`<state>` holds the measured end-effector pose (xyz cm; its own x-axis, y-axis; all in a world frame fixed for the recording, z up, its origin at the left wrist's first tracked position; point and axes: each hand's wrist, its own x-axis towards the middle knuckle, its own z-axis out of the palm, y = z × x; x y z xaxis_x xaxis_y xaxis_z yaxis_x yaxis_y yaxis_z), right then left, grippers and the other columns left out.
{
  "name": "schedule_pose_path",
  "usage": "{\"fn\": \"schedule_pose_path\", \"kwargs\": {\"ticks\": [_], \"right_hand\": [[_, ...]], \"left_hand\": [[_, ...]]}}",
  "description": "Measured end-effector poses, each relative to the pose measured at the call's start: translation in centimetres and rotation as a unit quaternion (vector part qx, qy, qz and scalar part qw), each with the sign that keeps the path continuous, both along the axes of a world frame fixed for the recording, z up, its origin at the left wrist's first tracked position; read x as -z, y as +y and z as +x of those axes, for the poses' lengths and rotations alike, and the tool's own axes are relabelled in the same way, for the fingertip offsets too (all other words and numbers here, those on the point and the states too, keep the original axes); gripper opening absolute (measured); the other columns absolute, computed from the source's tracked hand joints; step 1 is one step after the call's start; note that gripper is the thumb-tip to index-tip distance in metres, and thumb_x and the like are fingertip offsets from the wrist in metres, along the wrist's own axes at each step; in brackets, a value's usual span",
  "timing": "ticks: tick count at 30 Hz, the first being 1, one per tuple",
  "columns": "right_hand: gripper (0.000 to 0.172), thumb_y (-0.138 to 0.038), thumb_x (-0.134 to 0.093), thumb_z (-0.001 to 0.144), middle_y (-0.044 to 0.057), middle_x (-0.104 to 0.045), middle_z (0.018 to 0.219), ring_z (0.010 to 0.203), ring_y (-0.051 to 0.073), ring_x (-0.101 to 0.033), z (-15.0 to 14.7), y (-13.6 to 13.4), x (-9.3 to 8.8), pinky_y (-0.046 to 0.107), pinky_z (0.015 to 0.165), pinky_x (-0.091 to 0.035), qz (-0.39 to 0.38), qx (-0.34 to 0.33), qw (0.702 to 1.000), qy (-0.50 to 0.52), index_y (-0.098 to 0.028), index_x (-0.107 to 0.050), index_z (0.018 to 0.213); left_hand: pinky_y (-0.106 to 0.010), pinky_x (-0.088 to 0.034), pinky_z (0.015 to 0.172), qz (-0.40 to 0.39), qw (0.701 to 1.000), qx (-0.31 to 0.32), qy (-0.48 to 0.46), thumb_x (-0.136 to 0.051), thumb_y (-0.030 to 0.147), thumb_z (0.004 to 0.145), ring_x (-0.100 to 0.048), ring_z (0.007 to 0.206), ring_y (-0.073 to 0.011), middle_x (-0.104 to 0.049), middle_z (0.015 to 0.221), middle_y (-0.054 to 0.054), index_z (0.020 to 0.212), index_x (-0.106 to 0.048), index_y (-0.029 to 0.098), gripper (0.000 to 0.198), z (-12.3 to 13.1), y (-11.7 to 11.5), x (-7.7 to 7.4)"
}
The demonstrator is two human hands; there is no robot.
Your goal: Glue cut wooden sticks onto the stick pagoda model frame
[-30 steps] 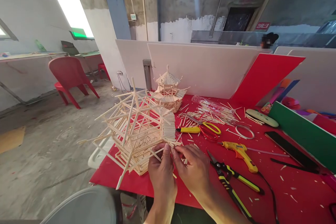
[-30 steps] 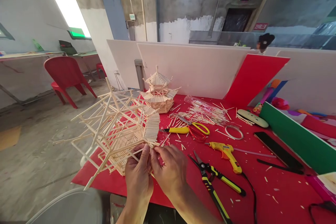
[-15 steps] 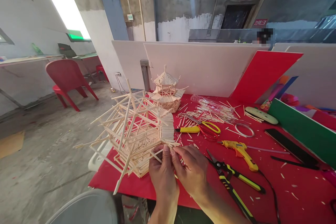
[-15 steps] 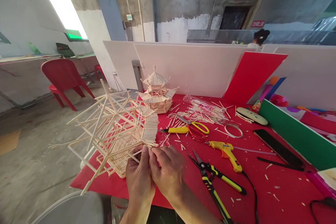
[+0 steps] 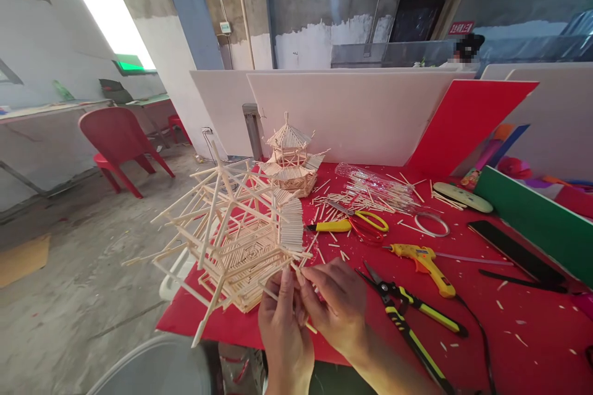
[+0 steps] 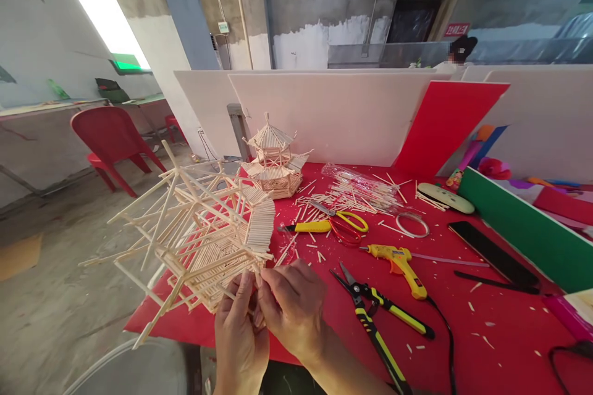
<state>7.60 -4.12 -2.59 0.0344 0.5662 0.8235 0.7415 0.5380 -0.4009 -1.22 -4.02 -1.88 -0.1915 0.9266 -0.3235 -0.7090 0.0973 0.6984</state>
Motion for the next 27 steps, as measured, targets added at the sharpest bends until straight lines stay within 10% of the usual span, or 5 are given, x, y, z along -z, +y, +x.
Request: {"fn": "schedule_pose_path", "kwargs": {"ticks": [9,12,15,18,27], "right_hand": [[0.020,-0.019,-0.057,0.091,0.004,-0.073,0.085,0.075,0.016,-0.063,3.6,-1.4,-0.3,0.031,0.071,-0.050,-0.018,-0.034,0.987,-0.157,-0.018,-0.066,0.109],[0.015,-0.022,-0.055,0.089,0.004,-0.072,0.083,0.077,0.018,-0.063,8.7,-2.7,-0.2,0.030,0.069,-0.048,-0.117,0.090,0.979,-0.143,-0.022,-0.069,0.093],[0.028,-0.030,-0.055,0.082,0.015,-0.070,0.096,0.085,0.029,-0.065,16.3,-4.4,1.6,0.037,0.065,-0.048,-0.300,0.371,0.869,-0.127,-0.017,-0.070,0.103],[0.040,-0.044,-0.060,0.072,0.022,-0.069,0.096,0.090,0.042,-0.065,23.0,-4.8,4.3,0.046,0.066,-0.048,-0.514,0.387,0.765,-0.031,-0.015,-0.070,0.097],[0.033,-0.045,-0.055,0.073,0.007,-0.072,0.074,0.072,0.030,-0.072,24.4,-3.7,6.6,0.037,0.059,-0.054,-0.485,0.285,0.819,0.114,-0.022,-0.066,0.094]], "left_hand": [[-0.012,-0.022,0.034,-0.021,0.997,0.069,0.015,-0.093,0.030,0.053,-0.029,0.037,-0.0004,-0.041,0.045,0.010,0.066,-0.062,0.014,0.037,0.4,-1.0,-1.2],[-0.012,-0.021,0.034,-0.015,0.998,0.047,0.037,-0.093,0.031,0.055,-0.029,0.037,0.0006,-0.059,0.057,0.005,0.073,-0.064,0.014,0.037,0.2,-0.9,-1.5],[-0.012,-0.020,0.034,-0.013,0.996,0.063,0.062,-0.092,0.038,0.056,-0.029,0.037,0.0007,-0.064,0.060,0.001,0.073,-0.065,0.013,0.040,0.1,-0.8,-1.6],[-0.013,-0.019,0.034,-0.001,0.996,0.065,0.059,-0.091,0.043,0.057,-0.028,0.036,0.0008,-0.064,0.057,0.000,0.069,-0.064,0.012,0.042,0.2,-0.6,-1.6],[-0.014,-0.015,0.035,-0.014,0.998,0.053,0.026,-0.092,0.038,0.054,-0.028,0.036,0.0014,-0.067,0.060,-0.002,0.076,-0.068,0.011,0.042,-0.4,-0.2,-1.1]]}}
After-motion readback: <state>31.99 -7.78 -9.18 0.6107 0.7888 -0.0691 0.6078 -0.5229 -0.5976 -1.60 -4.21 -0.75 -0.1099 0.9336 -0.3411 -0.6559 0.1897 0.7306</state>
